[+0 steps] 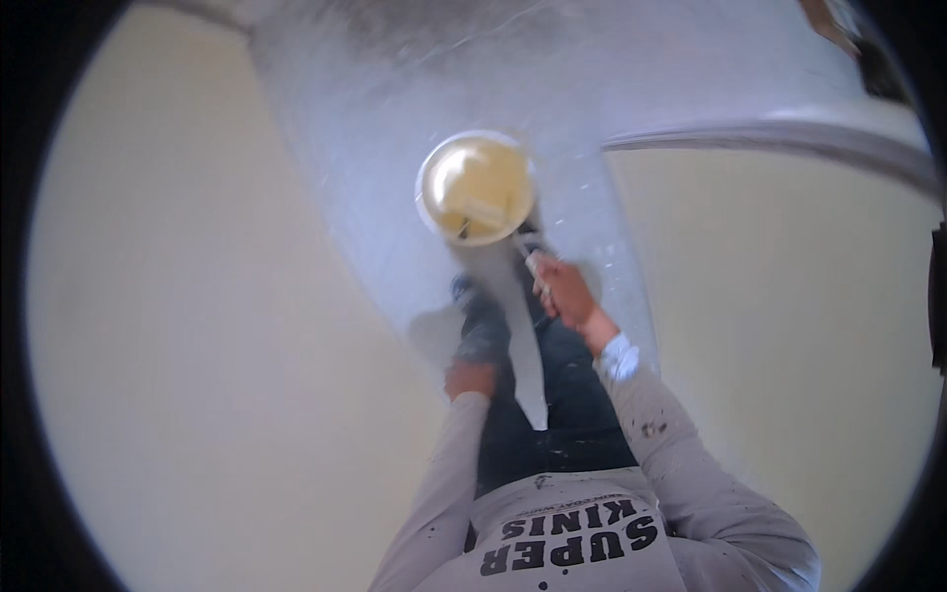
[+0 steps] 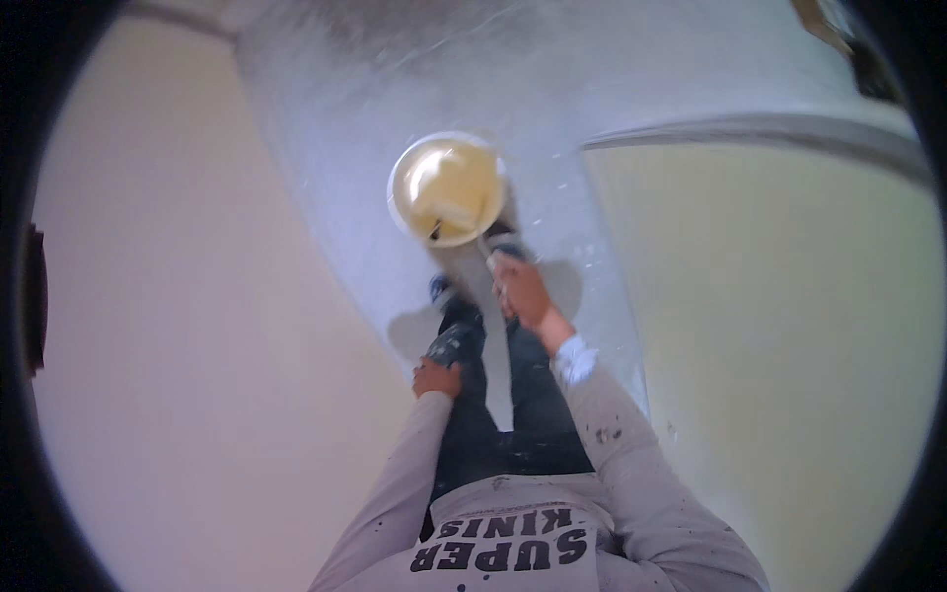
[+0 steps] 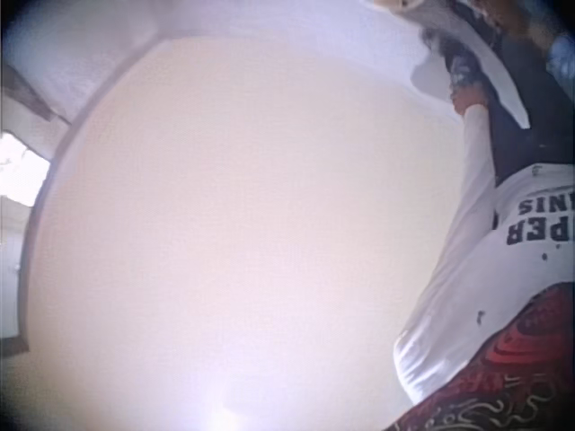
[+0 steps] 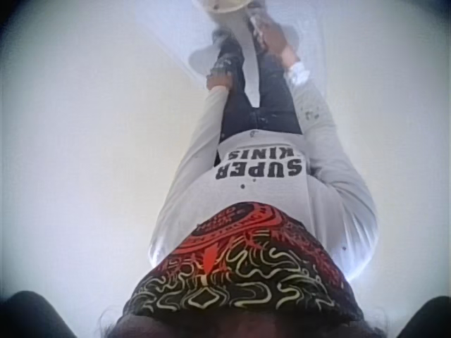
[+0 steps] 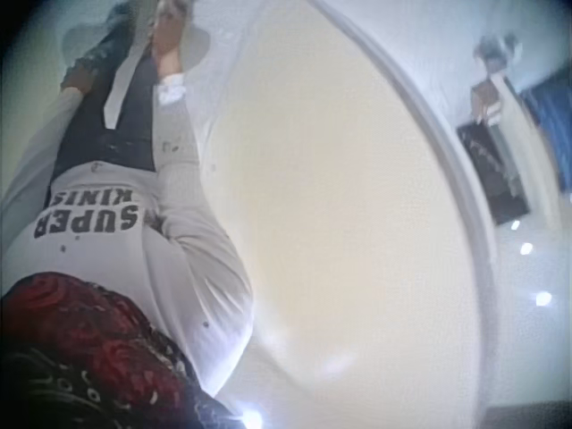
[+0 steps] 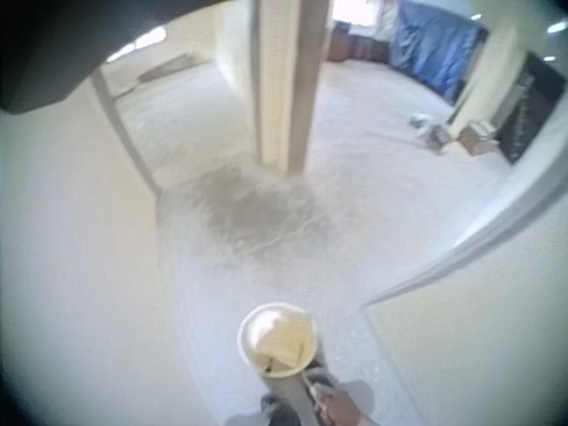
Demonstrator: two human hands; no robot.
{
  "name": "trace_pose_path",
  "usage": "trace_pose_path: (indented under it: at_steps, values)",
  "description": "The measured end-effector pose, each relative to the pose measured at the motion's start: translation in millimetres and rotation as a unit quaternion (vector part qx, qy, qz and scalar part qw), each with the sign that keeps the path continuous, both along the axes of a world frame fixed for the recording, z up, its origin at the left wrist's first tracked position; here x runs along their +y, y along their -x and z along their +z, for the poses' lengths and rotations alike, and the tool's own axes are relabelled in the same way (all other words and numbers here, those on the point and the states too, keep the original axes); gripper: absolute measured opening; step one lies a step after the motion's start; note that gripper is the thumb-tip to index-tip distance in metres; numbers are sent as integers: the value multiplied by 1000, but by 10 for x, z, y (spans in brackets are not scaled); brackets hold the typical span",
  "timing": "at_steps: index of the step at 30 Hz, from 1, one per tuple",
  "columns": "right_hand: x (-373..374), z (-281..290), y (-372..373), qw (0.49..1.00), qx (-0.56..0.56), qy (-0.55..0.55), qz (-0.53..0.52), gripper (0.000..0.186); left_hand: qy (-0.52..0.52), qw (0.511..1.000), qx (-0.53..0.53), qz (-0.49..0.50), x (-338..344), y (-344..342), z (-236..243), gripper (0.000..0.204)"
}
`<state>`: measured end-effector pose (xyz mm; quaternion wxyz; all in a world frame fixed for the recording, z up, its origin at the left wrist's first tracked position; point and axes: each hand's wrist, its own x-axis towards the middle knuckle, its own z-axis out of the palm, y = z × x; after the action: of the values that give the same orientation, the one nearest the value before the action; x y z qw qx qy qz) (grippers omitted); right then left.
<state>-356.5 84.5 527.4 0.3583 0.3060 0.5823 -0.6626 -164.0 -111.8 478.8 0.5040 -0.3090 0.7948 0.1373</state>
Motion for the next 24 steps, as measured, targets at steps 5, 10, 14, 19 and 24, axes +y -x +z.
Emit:
trace_pose_path:
  at_steps: [5, 10, 14, 19, 24]
  values:
    - [855, 1451, -1309, 996, 3, 76, -52, 56, -352, 893, 27, 278, -956, -694, -772, 81]
    - [1424, 2427, -2350, 980, 108, 96, -138, 44, -243, 862, 368, -249, -2021, -510, -817, 58]
    - [1540, 2631, -3311, 944, 116, 126, -282, 44, -161, 983, -67, 56, -2378, -72, -289, 33]
    - [1868, 2611, -4149, 871, 197, 221, -392, 43, -131, 973, 81, 172, -1728, 535, -153, 39]
    - [3126, 2652, -5039, 845, 312, 178, -397, 42, -363, 931, -4, -31, 75, 499, -207, 32]
